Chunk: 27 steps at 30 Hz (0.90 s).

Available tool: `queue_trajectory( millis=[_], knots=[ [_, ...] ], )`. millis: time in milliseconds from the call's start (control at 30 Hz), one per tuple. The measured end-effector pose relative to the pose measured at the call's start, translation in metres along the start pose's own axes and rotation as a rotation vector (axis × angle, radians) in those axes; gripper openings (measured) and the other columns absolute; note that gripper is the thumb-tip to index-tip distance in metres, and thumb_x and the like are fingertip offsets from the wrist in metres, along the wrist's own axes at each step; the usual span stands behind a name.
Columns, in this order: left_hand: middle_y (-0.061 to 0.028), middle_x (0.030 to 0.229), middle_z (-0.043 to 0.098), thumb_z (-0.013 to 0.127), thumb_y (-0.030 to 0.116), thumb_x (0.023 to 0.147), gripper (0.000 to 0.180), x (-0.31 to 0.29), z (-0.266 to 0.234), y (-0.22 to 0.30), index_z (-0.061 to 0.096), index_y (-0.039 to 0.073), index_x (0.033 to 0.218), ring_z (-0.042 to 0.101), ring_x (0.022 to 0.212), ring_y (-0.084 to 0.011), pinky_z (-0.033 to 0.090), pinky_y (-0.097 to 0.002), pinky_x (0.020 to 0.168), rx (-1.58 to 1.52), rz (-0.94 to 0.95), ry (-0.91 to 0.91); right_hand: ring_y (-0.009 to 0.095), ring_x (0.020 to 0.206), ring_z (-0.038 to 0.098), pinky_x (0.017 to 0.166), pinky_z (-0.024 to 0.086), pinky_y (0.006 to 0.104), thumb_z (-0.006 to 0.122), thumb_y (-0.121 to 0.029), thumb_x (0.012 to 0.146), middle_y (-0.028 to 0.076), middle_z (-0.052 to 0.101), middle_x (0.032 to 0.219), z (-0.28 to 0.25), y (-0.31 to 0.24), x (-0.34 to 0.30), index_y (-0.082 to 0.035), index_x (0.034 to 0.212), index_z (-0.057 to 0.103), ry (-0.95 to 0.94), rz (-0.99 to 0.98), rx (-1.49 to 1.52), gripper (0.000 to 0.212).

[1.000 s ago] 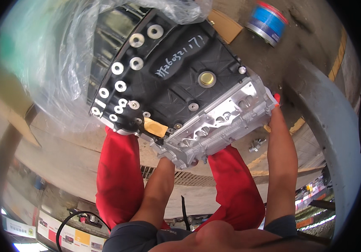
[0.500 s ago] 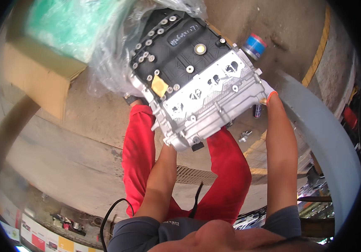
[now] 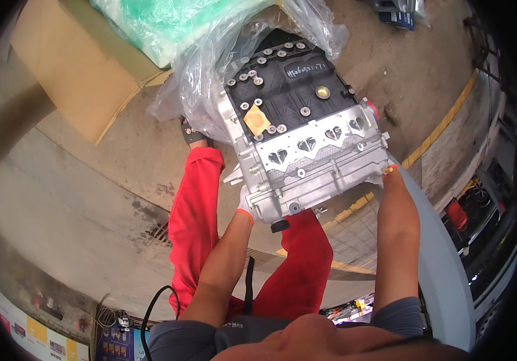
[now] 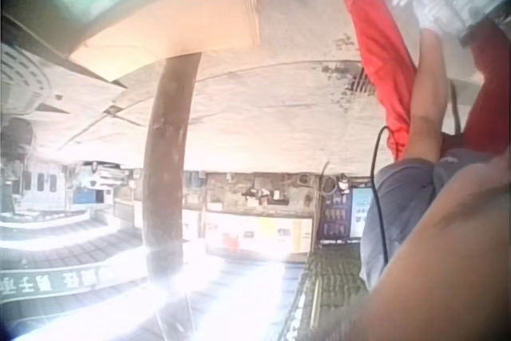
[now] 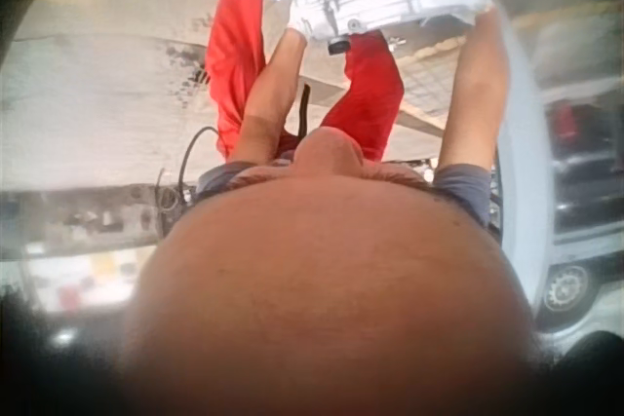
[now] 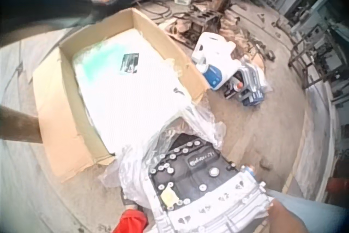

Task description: The person unpacks a boxed engine component, removes plastic wrapping and foam padding, and lifts the metal part to inspect it. The person handles the packaging materials and places them aside while examining the engine part.

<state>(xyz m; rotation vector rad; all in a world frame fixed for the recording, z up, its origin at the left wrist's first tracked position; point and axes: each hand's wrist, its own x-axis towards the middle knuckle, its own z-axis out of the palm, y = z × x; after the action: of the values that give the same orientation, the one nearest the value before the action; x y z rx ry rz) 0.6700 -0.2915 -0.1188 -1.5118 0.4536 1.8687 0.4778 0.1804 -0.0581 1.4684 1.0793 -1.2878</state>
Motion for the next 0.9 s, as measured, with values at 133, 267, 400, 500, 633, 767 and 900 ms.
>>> queue_trajectory(
  millis=[133, 267, 400, 500, 633, 767, 900],
  knots=[
    [-0.0134, 0.133, 0.073, 0.041, 0.05, 0.111, 0.057, 0.014, 0.001, -0.011, 0.063, 0.009, 0.144, 0.072, 0.115, -0.0336, 0.059, -0.0513, 0.102, 0.099, 0.117, -0.095, 0.026, 0.092, 0.077, 0.08, 0.063, 0.05, 0.055, -0.039, 0.109, 0.009, 0.079, 0.109, -0.016, 0.0, -0.012, -0.008, 0.127, 0.072, 0.007, -0.052, -0.054, 0.039],
    [-0.0129, 0.136, 0.072, 0.041, 0.057, 0.112, 0.063, 0.011, 0.004, -0.02, 0.06, 0.01, 0.148, 0.072, 0.116, -0.0332, 0.059, -0.0513, 0.102, 0.232, 0.346, -0.115, 0.026, 0.092, 0.076, 0.081, 0.063, 0.0495, 0.055, -0.038, 0.109, 0.009, 0.079, 0.109, -0.02, -0.01, -0.016, -0.008, 0.127, 0.072, -0.005, -0.134, -0.103, 0.039],
    [-0.0074, 0.144, 0.065, 0.042, 0.079, 0.107, 0.084, -0.077, 0.05, 0.0, 0.054, 0.013, 0.157, 0.064, 0.124, -0.0269, 0.054, -0.0503, 0.104, 0.084, 0.228, -0.026, 0.026, 0.092, 0.076, 0.081, 0.063, 0.0491, 0.055, -0.037, 0.11, 0.01, 0.079, 0.109, -0.028, -0.018, -0.024, -0.007, 0.128, 0.072, -0.012, -0.182, -0.131, 0.039],
    [-0.0073, 0.15, 0.06, 0.044, 0.081, 0.104, 0.089, -0.124, 0.069, -0.003, 0.047, 0.014, 0.163, 0.06, 0.128, -0.0268, 0.05, -0.0496, 0.107, 0.131, 0.295, -0.108, 0.026, 0.092, 0.076, 0.081, 0.063, 0.0487, 0.055, -0.037, 0.11, 0.01, 0.079, 0.109, -0.026, -0.047, -0.045, -0.007, 0.128, 0.071, -0.033, -0.198, -0.161, 0.038],
    [-0.0098, 0.15, 0.059, 0.051, 0.066, 0.107, 0.077, -0.181, 0.124, -0.017, 0.051, 0.007, 0.157, 0.056, 0.133, -0.0265, 0.045, -0.0431, 0.112, 0.178, 0.401, 0.181, 0.026, 0.093, 0.076, 0.081, 0.063, 0.0483, 0.055, -0.036, 0.11, 0.01, 0.079, 0.109, -0.037, -0.081, -0.083, -0.007, 0.129, 0.071, -0.029, -0.404, -0.117, 0.038],
    [-0.0089, 0.138, 0.065, 0.055, 0.043, 0.112, 0.048, -0.148, 0.129, 0.013, 0.06, 0.008, 0.145, 0.063, 0.123, -0.0242, 0.051, -0.0402, 0.105, 0.013, 0.578, 0.121, 0.024, 0.098, 0.076, 0.088, 0.063, 0.0417, 0.06, -0.044, 0.109, 0.01, 0.079, 0.111, 0.032, -0.102, -0.137, -0.008, 0.129, 0.072, 0.239, -0.772, -0.067, 0.043],
    [-0.0121, 0.129, 0.07, 0.046, 0.04, 0.115, 0.046, -0.153, 0.115, 0.027, 0.062, 0.006, 0.14, 0.07, 0.115, -0.028, 0.057, -0.0432, 0.101, -0.196, 0.441, 0.026, 0.025, 0.105, 0.075, 0.093, 0.062, 0.0416, 0.064, -0.046, 0.108, 0.011, 0.076, 0.124, 0.116, -0.075, -0.213, -0.01, 0.137, 0.07, -0.146, -0.754, 0.183, 0.046]
  ],
)
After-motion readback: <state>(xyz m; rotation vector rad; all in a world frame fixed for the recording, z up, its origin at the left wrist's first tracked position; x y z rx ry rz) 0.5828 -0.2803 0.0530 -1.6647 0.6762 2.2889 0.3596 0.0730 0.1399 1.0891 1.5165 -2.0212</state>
